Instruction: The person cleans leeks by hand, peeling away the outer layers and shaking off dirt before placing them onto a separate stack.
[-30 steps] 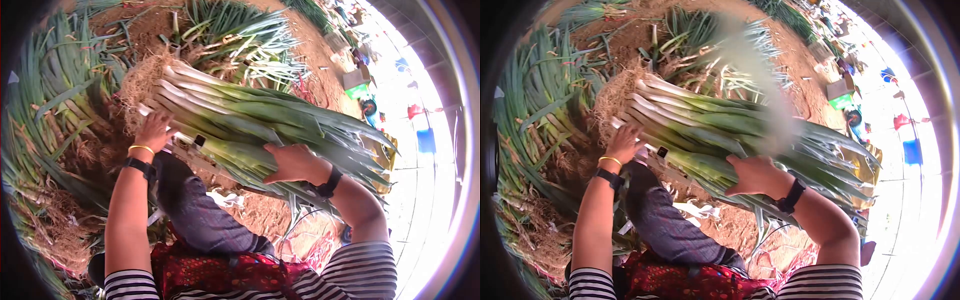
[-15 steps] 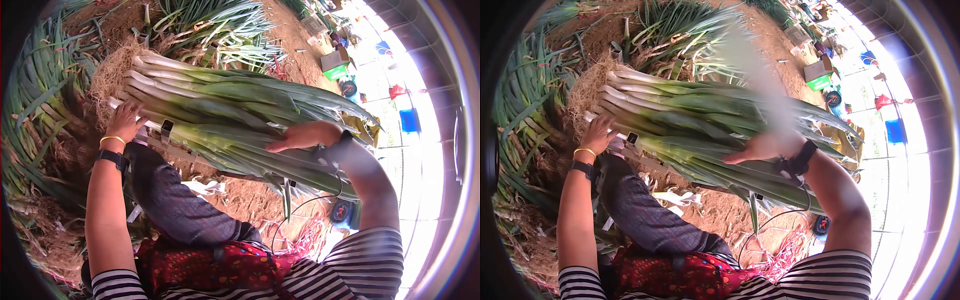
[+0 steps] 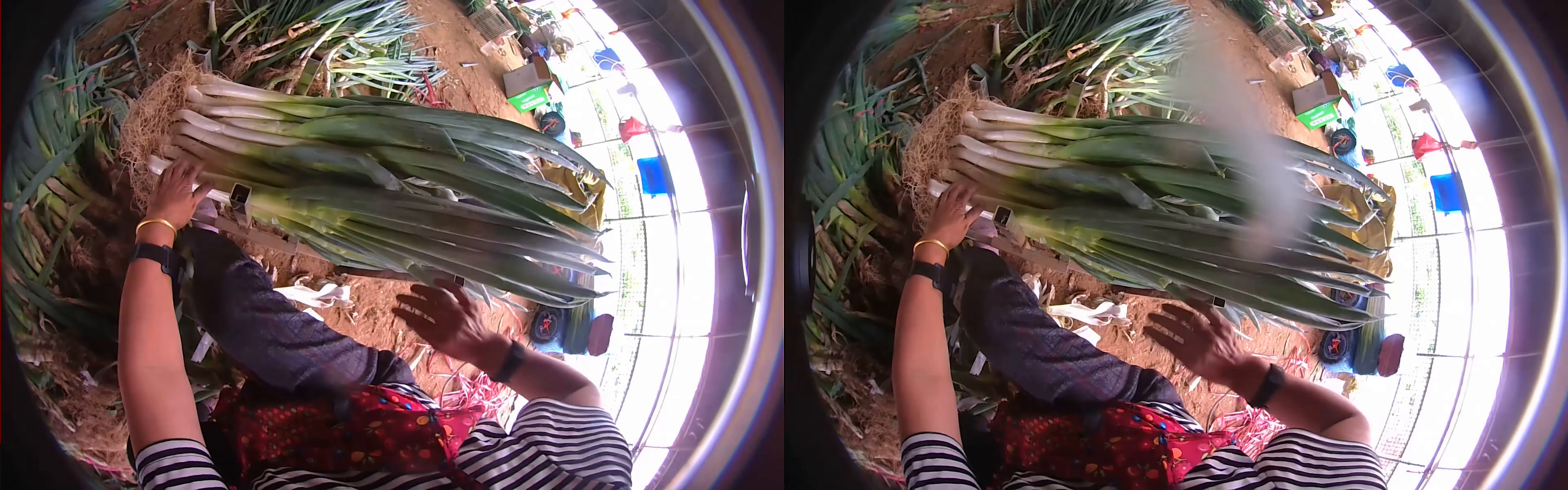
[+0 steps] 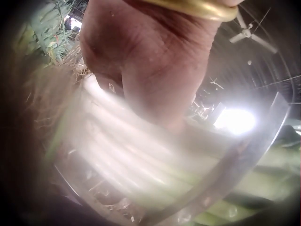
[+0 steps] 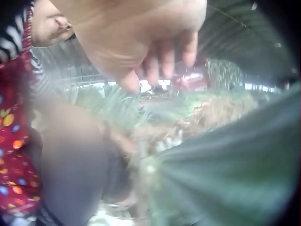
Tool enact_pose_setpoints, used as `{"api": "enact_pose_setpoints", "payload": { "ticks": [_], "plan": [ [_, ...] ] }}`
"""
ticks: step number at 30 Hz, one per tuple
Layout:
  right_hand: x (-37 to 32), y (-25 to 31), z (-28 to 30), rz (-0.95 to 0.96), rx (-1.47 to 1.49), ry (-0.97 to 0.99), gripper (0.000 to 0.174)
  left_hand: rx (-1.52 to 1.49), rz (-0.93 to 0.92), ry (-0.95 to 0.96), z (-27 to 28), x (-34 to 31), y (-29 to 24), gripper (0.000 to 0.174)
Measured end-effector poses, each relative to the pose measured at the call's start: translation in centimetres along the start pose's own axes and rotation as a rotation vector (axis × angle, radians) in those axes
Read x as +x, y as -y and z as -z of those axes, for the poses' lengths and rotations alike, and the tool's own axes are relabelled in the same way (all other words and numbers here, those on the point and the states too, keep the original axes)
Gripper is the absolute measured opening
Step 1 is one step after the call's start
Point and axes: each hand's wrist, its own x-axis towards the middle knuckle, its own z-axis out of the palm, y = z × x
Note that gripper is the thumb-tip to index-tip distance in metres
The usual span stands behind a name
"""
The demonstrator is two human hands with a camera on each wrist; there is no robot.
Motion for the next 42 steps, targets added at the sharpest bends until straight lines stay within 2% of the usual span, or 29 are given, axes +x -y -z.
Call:
{"api": "enact_pose_setpoints", "payload": {
  "ticks": [2,4,5,6,8,9,10,12,14,16,17,18,20,21,22,24,25,27,28,30,31,33,37,40,42],
  "plan": [
    [-2.9,-1.4,-4.9,-0.332,-0.026,0.023,0.042,0.009,-0.012,-0.022,-0.6,0.3,0.5,0.053],
    [-2.4,-3.3,-3.4,-0.380,0.038,-0.055,0.027,0.030,-0.019,-0.033,-0.9,0.4,0.8,0.053],
    [-2.9,-4.1,-3.4,-0.272,-0.025,-0.031,0.037,0.045,-0.037,-0.040,-1.1,0.4,0.8,0.052],
    [-3.6,-4.4,-3.1,-0.278,-0.024,-0.029,0.037,0.045,-0.043,-0.037,-1.1,0.3,0.7,0.052],
    [-4.4,-5.2,-2.5,-0.320,0.119,0.016,0.030,-0.031,-0.021,-0.071,-0.8,0.1,0.5,0.051],
    [-3.9,-5.3,-2.5,-0.286,0.085,-0.071,0.024,-0.031,-0.020,-0.071,-1.1,0.2,0.6,0.051],
    [-3.5,-5.7,-2.0,-0.284,0.089,-0.073,0.024,-0.039,-0.029,-0.091,-1.3,0.3,0.7,0.050],
    [-2.4,-6.5,-0.1,-0.396,0.096,0.032,0.015,-0.040,-0.037,-0.099,-1.6,0.2,1.2,0.050],
    [-2.4,-7.9,0.2,-0.401,0.116,0.028,0.014,-0.053,-0.021,-0.066,-1.5,0.5,1.0,0.049],
    [-4.3,-9.9,-2.0,-0.332,0.162,0.139,0.009,-0.044,-0.029,-0.087,-1.6,0.5,0.9,0.051],
    [-5.7,-10.9,-3.1,-0.311,0.245,0.243,0.016,-0.035,-0.018,-0.112,-1.6,0.4,1.0,0.052],
    [-5.7,-10.7,-2.6,-0.301,0.240,0.239,0.016,-0.035,-0.009,-0.120,-1.5,0.5,1.0,0.052],
    [-5.3,-9.1,-1.0,-0.161,-0.162,0.278,0.034,-0.027,-0.024,-0.165,-1.9,0.1,1.1,0.050],
    [-5.0,-7.2,0.6,-0.317,-0.050,0.370,0.048,-0.010,-0.039,-0.176,-2.1,0.0,1.1,0.049],
    [-3.6,-5.6,2.6,-0.319,-0.045,0.370,0.048,-0.008,-0.041,-0.171,-2.1,0.0,1.2,0.049],
    [-0.8,-2.8,6.1,-0.598,0.157,0.732,0.052,-0.067,-0.055,-0.174,-2.0,0.2,1.1,0.048],
    [-0.1,-2.5,7.0,-0.600,0.157,0.732,0.052,-0.067,-0.057,-0.174,-2.1,0.2,1.1,0.048],
    [1.3,-2.8,7.9,-0.369,0.254,0.377,0.067,-0.050,-0.054,-0.195,-2.2,0.0,1.1,0.047],
    [2.5,-3.8,7.7,-0.368,0.251,0.374,0.067,-0.049,-0.053,-0.199,-2.0,-0.1,1.0,0.047],
    [5.1,-6.6,7.2,-0.230,-0.226,0.056,0.084,-0.071,-0.019,-0.201,-1.9,-0.3,0.6,0.046],
    [5.0,-7.3,6.5,-0.224,-0.228,0.054,0.084,-0.072,-0.013,-0.204,-1.9,-0.4,0.4,0.046],
    [4.4,-9.1,4.5,-0.484,-0.093,0.429,0.088,-0.106,0.001,-0.197,-1.8,-0.5,0.4,0.046],
    [2.1,-7.4,1.6,-0.442,0.092,0.348,0.087,-0.133,-0.056,-0.285,-2.7,-0.4,0.7,0.047],
    [1.2,-9.1,-0.2,-0.350,0.111,0.268,0.084,-0.133,-0.021,-0.305,-2.3,-0.7,-0.1,0.045],
    [1.8,-11.0,-0.4,-0.360,0.057,0.320,0.080,-0.114,-0.033,-0.316,-2.7,-0.5,0.4,0.045]
  ]
}}
